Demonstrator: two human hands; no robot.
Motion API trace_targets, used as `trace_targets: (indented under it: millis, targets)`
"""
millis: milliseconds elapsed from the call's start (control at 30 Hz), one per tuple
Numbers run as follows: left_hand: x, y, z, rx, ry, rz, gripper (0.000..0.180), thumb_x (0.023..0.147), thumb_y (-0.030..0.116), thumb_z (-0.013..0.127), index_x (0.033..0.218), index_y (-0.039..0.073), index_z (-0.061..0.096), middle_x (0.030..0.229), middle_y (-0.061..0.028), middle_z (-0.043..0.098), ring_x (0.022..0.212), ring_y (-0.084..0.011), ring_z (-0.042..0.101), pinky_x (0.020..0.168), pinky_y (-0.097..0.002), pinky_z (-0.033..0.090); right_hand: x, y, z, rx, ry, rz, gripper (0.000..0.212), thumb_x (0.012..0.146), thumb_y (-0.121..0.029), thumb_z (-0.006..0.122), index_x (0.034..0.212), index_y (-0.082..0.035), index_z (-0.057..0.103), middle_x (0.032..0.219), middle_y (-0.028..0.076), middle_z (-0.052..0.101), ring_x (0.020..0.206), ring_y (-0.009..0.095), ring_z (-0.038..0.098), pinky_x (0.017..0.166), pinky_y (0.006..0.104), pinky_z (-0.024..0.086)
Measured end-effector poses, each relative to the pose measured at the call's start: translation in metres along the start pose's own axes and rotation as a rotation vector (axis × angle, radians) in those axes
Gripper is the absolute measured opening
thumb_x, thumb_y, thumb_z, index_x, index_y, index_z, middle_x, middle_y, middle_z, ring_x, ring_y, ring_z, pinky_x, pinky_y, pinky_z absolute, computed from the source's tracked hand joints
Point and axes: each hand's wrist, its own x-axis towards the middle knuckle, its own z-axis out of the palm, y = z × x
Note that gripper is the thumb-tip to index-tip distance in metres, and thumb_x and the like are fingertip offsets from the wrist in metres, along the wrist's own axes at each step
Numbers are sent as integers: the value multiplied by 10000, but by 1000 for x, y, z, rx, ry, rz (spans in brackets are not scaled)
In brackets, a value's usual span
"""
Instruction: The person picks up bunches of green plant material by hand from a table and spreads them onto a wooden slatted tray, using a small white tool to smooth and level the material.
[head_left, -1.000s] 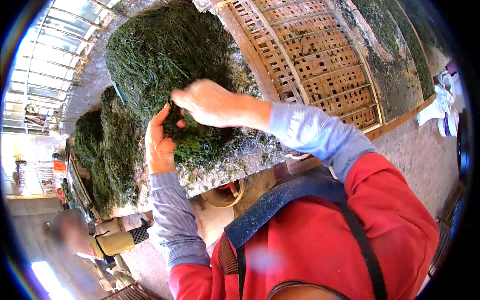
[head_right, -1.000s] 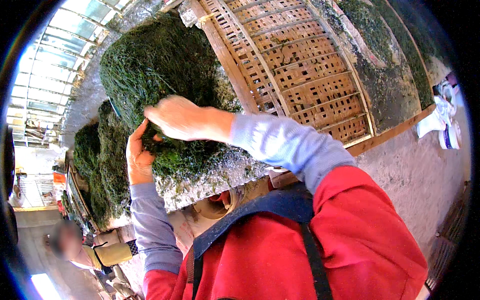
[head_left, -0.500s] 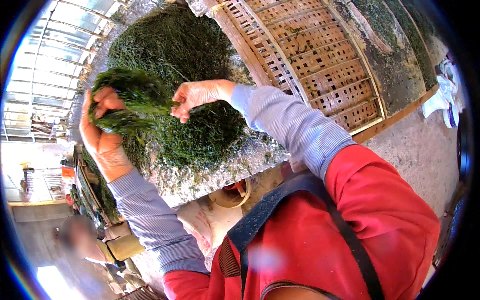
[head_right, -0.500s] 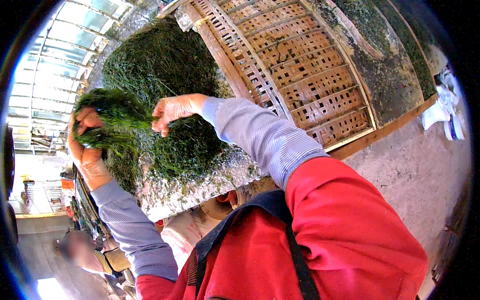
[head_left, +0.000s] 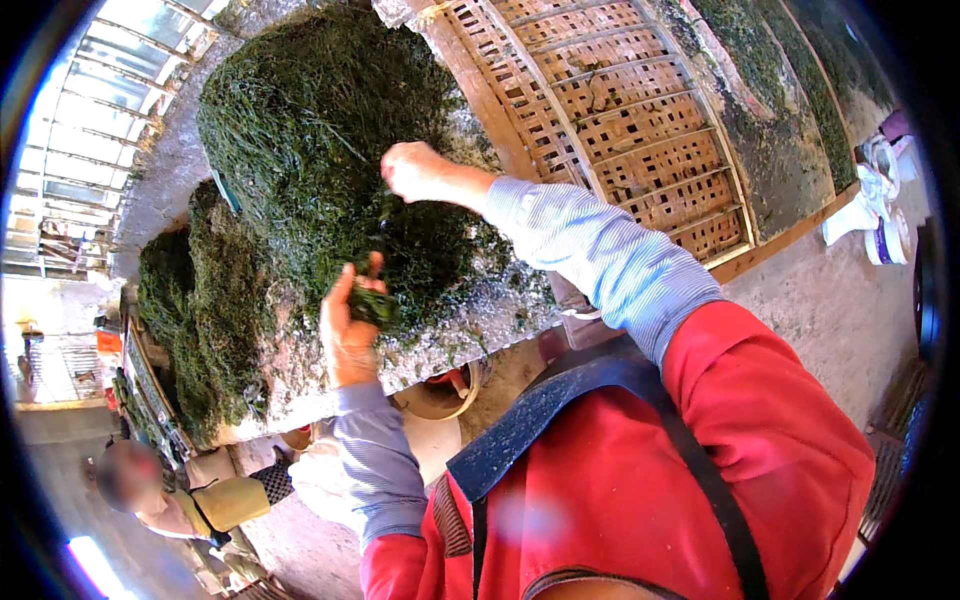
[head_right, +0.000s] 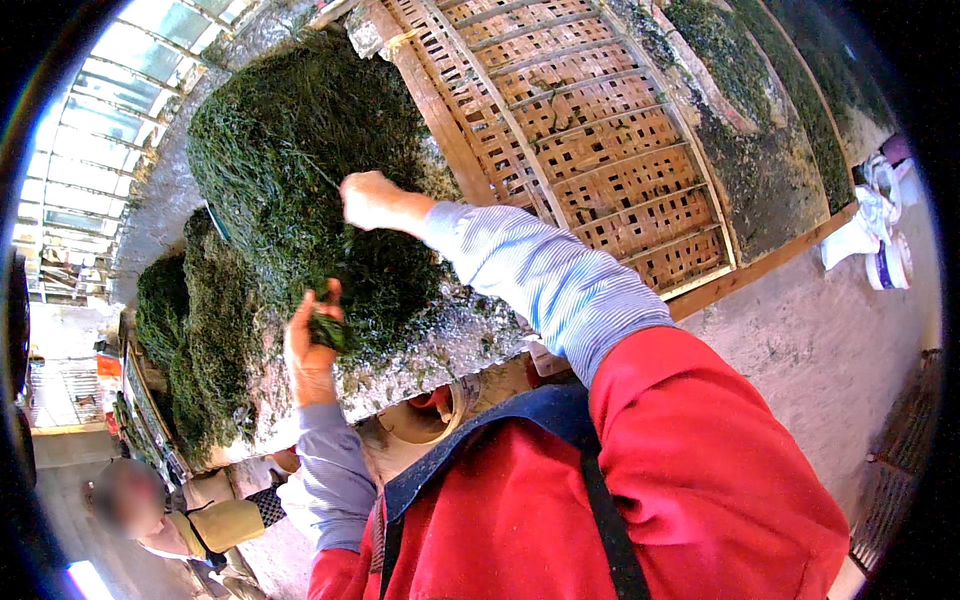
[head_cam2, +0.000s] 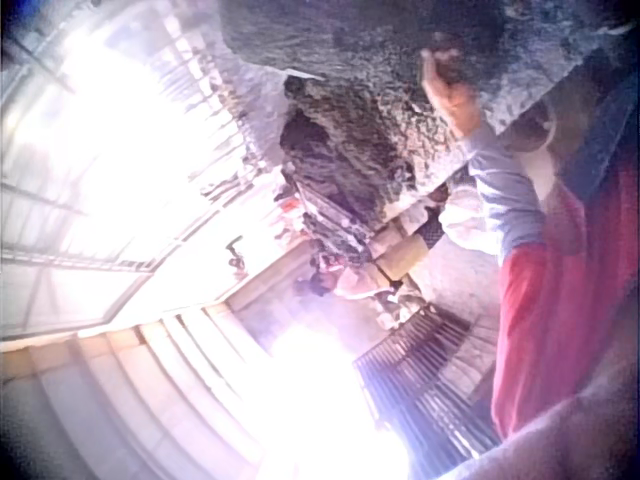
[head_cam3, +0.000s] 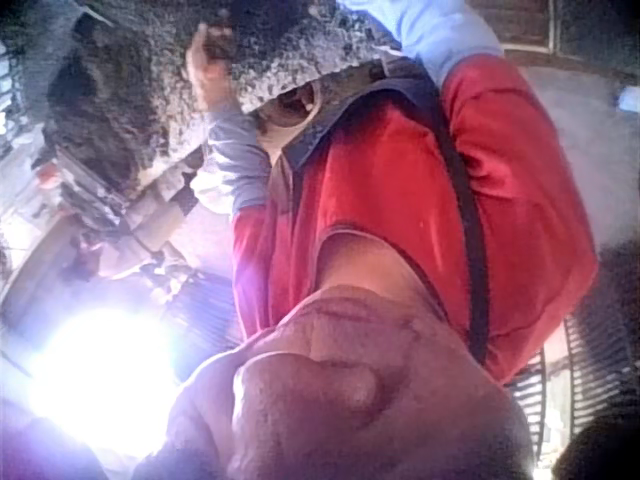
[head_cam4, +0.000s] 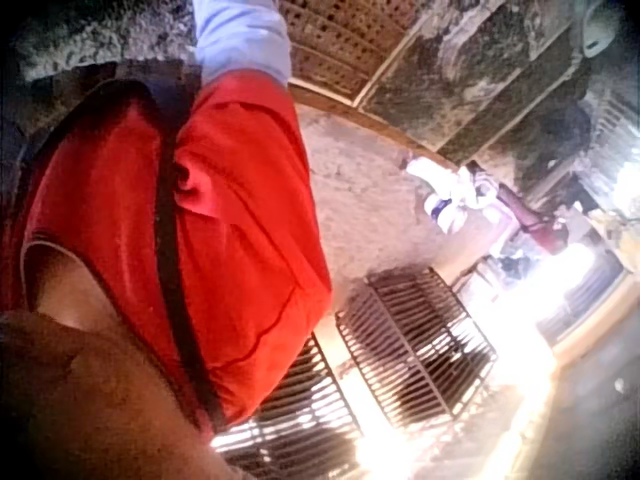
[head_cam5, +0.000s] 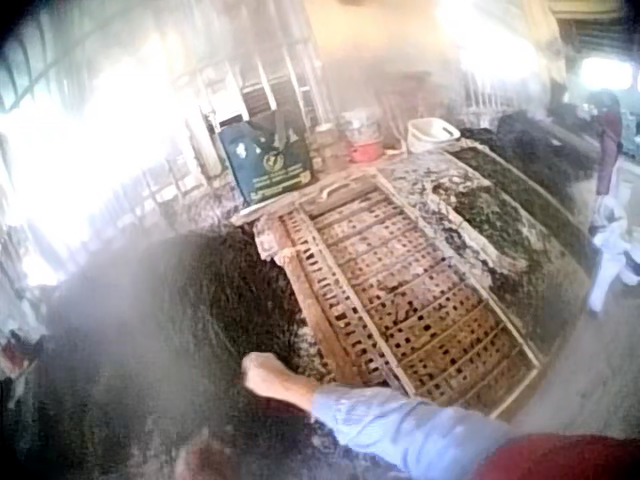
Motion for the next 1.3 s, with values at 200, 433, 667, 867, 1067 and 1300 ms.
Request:
trace_targets:
  millis: [200,433,667,867,1067,1300]
  targets:
    - [-3,-35,2,641,-166,453,495,851,493,480,1070,49,506,965,-74,574,833,-202,581,714,-390,491,-58,-159,-17,80,-198,-345,104,711,-92,547,693,10,544,551,156,553,512,300,590,471,417,471]
    - [-41,63,78,107,-199,81,223,880,113,502,1023,-53,455,778,-51,469,589,-82,419,550,-241,452,-142,-156,-32,-71,235,-659,277,701,-188,565,847,47,548,1192,188,463,1131,318,441,899,442,402]
    - [-30,131,116,-83,-526,237,240,886,64,467,1080,-64,408,834,-67,469,604,-86,433,518,-231,424,-194,-96,-52,-15,-266,-505,208,715,-156,546,825,16,586,1090,214,497,928,301,564,742,383,482]
    - [2,172,143,145,-414,82,206,879,67,486,1021,-77,448,796,-64,455,579,-73,407,460,-177,385,-206,-54,-151,-134,-354,-471,147,697,-166,565,697,-25,604,785,198,598,656,325,609,632,422,500]
    - [-38,136,232,126,-469,154,185,885,80,473,986,-73,452,784,-77,455,572,-80,407,406,-183,396,-190,-9,-249,192,-392,-274,219,805,-211,568,733,-9,609,749,103,614,683,283,595,626,339,489]
    - [-26,-4,344,71,-491,52,301,884,201,511,986,-78,459,675,-51,464,478,-64,366,347,-181,346,-139,17,-252,1510,-469,99,684,790,-640,449,1004,-6,589,997,137,609,974,230,573,806,319,444]
